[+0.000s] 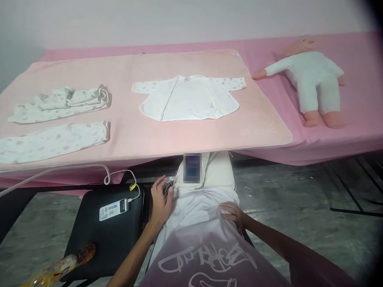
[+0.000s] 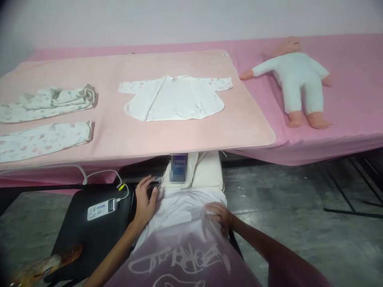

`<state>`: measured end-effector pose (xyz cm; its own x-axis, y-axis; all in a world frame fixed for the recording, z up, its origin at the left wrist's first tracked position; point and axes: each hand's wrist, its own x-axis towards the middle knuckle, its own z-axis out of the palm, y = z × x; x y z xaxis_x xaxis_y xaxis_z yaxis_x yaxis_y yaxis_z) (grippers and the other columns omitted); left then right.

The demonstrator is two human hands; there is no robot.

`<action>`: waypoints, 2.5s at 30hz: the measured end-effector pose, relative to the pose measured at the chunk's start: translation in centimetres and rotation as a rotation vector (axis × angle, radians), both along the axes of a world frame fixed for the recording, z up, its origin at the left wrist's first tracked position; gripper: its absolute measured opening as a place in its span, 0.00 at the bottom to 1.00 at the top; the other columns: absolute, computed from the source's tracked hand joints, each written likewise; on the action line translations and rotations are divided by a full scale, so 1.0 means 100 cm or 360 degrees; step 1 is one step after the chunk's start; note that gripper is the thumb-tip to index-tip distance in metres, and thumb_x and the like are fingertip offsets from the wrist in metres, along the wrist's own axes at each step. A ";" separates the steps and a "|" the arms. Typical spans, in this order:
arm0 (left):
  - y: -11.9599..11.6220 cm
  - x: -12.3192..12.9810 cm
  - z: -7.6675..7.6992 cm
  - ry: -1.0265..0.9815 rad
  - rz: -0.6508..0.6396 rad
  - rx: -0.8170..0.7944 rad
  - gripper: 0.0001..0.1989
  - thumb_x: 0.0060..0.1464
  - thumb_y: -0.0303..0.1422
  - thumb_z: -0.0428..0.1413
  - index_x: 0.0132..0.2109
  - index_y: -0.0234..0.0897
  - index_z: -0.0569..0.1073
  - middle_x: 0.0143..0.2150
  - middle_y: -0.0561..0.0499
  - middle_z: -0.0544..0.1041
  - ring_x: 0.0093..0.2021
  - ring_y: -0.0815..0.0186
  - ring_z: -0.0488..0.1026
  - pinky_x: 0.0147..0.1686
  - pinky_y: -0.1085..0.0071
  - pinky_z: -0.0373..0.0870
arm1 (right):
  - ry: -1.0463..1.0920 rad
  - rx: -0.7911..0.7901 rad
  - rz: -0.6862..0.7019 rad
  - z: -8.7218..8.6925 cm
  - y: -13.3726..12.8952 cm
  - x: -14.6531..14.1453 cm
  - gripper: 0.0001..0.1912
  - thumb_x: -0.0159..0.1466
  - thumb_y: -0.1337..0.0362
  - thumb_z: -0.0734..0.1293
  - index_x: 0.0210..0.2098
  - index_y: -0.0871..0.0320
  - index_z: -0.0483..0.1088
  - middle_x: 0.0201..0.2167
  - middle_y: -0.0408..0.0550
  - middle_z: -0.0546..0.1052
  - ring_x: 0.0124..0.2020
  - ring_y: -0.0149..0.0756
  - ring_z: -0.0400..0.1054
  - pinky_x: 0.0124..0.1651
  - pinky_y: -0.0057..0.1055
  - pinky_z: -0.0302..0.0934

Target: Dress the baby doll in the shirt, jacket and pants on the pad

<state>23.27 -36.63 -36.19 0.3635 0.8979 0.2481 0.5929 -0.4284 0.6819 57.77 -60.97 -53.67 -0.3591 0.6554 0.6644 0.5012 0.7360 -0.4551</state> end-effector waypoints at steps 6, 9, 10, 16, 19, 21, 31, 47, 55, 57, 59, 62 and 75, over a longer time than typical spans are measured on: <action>-0.036 0.025 0.018 0.0166 -0.0576 -0.0078 0.13 0.79 0.42 0.51 0.50 0.42 0.78 0.43 0.44 0.82 0.43 0.55 0.80 0.46 0.57 0.76 | 0.0068 -0.0098 -0.0076 0.006 -0.004 -0.001 0.44 0.80 0.33 0.46 0.77 0.57 0.66 0.75 0.64 0.70 0.74 0.55 0.68 0.68 0.54 0.69; -0.047 0.061 0.029 0.0656 -0.0738 -0.0331 0.18 0.78 0.46 0.52 0.44 0.41 0.78 0.40 0.42 0.83 0.40 0.51 0.81 0.43 0.55 0.74 | 0.0059 -0.0086 -0.0080 0.009 -0.004 -0.002 0.45 0.80 0.32 0.45 0.77 0.56 0.65 0.74 0.63 0.71 0.74 0.55 0.68 0.67 0.54 0.70; -0.049 0.074 0.033 0.0811 -0.0745 -0.0417 0.19 0.78 0.48 0.52 0.46 0.39 0.79 0.42 0.40 0.84 0.42 0.48 0.83 0.45 0.54 0.74 | 0.0051 -0.0083 -0.0081 0.010 -0.003 -0.002 0.45 0.80 0.32 0.46 0.78 0.56 0.65 0.74 0.63 0.71 0.74 0.56 0.68 0.67 0.54 0.70; -0.047 0.133 0.055 0.1425 -0.0713 -0.0724 0.38 0.72 0.58 0.55 0.62 0.21 0.79 0.53 0.25 0.85 0.56 0.36 0.83 0.58 0.47 0.74 | 0.0041 -0.0079 -0.0109 0.008 -0.005 -0.003 0.41 0.80 0.36 0.52 0.76 0.57 0.65 0.75 0.66 0.70 0.72 0.56 0.70 0.66 0.55 0.69; -0.045 0.144 0.060 0.1546 -0.0757 -0.0802 0.34 0.72 0.52 0.57 0.61 0.20 0.80 0.56 0.25 0.85 0.59 0.38 0.83 0.61 0.49 0.75 | 0.0041 -0.0087 -0.0096 0.009 -0.006 -0.003 0.42 0.79 0.35 0.51 0.76 0.57 0.65 0.74 0.66 0.70 0.71 0.57 0.70 0.66 0.55 0.69; -0.044 0.145 0.061 0.1550 -0.0802 -0.0841 0.29 0.72 0.47 0.57 0.60 0.22 0.82 0.57 0.28 0.85 0.61 0.40 0.83 0.62 0.51 0.75 | 0.0049 -0.0096 -0.0098 0.012 -0.005 -0.003 0.41 0.80 0.35 0.50 0.77 0.57 0.64 0.74 0.65 0.71 0.72 0.56 0.69 0.66 0.55 0.69; -0.048 0.127 0.055 0.1310 -0.1011 -0.0723 0.17 0.71 0.38 0.57 0.49 0.30 0.86 0.49 0.35 0.88 0.55 0.46 0.85 0.68 0.50 0.70 | 0.0109 -0.0079 -0.0133 0.027 0.001 -0.009 0.37 0.82 0.38 0.48 0.72 0.57 0.67 0.70 0.65 0.74 0.70 0.55 0.71 0.63 0.53 0.71; -0.036 0.100 0.014 0.0411 -0.1051 -0.1072 0.08 0.69 0.37 0.56 0.41 0.39 0.72 0.40 0.48 0.81 0.41 0.59 0.77 0.45 0.66 0.69 | 0.0230 -0.0439 -0.0358 0.113 0.059 -0.016 0.13 0.75 0.75 0.62 0.52 0.55 0.75 0.37 0.49 0.82 0.37 0.40 0.76 0.43 0.38 0.71; -0.032 0.095 0.015 0.0330 -0.0975 -0.1168 0.07 0.69 0.35 0.55 0.48 0.39 0.75 0.46 0.45 0.84 0.47 0.55 0.82 0.50 0.64 0.73 | 0.0415 -0.0739 -0.0457 0.111 0.079 -0.031 0.10 0.80 0.71 0.61 0.46 0.53 0.73 0.36 0.46 0.80 0.37 0.38 0.75 0.44 0.35 0.69; -0.033 0.096 0.016 0.0363 -0.0929 -0.1170 0.09 0.70 0.35 0.54 0.50 0.39 0.76 0.49 0.43 0.86 0.50 0.53 0.83 0.53 0.63 0.74 | 0.0399 -0.0788 -0.0451 0.111 0.079 -0.032 0.10 0.80 0.70 0.61 0.46 0.53 0.72 0.36 0.45 0.80 0.37 0.37 0.74 0.44 0.35 0.68; -0.035 0.097 0.016 0.0480 -0.0904 -0.1158 0.11 0.71 0.35 0.53 0.53 0.38 0.77 0.51 0.42 0.86 0.52 0.52 0.84 0.55 0.61 0.75 | 0.0368 -0.0821 -0.0442 0.113 0.080 -0.033 0.10 0.80 0.70 0.60 0.46 0.53 0.72 0.36 0.46 0.80 0.37 0.37 0.74 0.44 0.35 0.68; -0.041 0.100 0.013 0.0782 -0.0940 -0.1075 0.15 0.73 0.35 0.52 0.60 0.34 0.76 0.52 0.37 0.86 0.55 0.47 0.84 0.57 0.56 0.76 | 0.0336 -0.0819 -0.0443 0.113 0.082 -0.033 0.11 0.80 0.69 0.60 0.45 0.54 0.73 0.36 0.46 0.80 0.37 0.38 0.74 0.44 0.35 0.68; -0.038 0.057 0.033 0.0574 -0.1169 -0.0912 0.17 0.80 0.44 0.47 0.58 0.37 0.72 0.58 0.38 0.80 0.61 0.50 0.75 0.70 0.48 0.70 | 0.0421 -0.0720 -0.0427 0.101 0.079 -0.031 0.11 0.79 0.71 0.60 0.44 0.55 0.73 0.35 0.48 0.78 0.36 0.39 0.72 0.42 0.35 0.67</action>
<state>28.96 -40.48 -32.86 0.8447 0.3700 -0.3867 0.5252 -0.4346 0.7316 54.70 -53.04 -43.56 -0.0014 0.9396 0.3422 0.4698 0.3027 -0.8293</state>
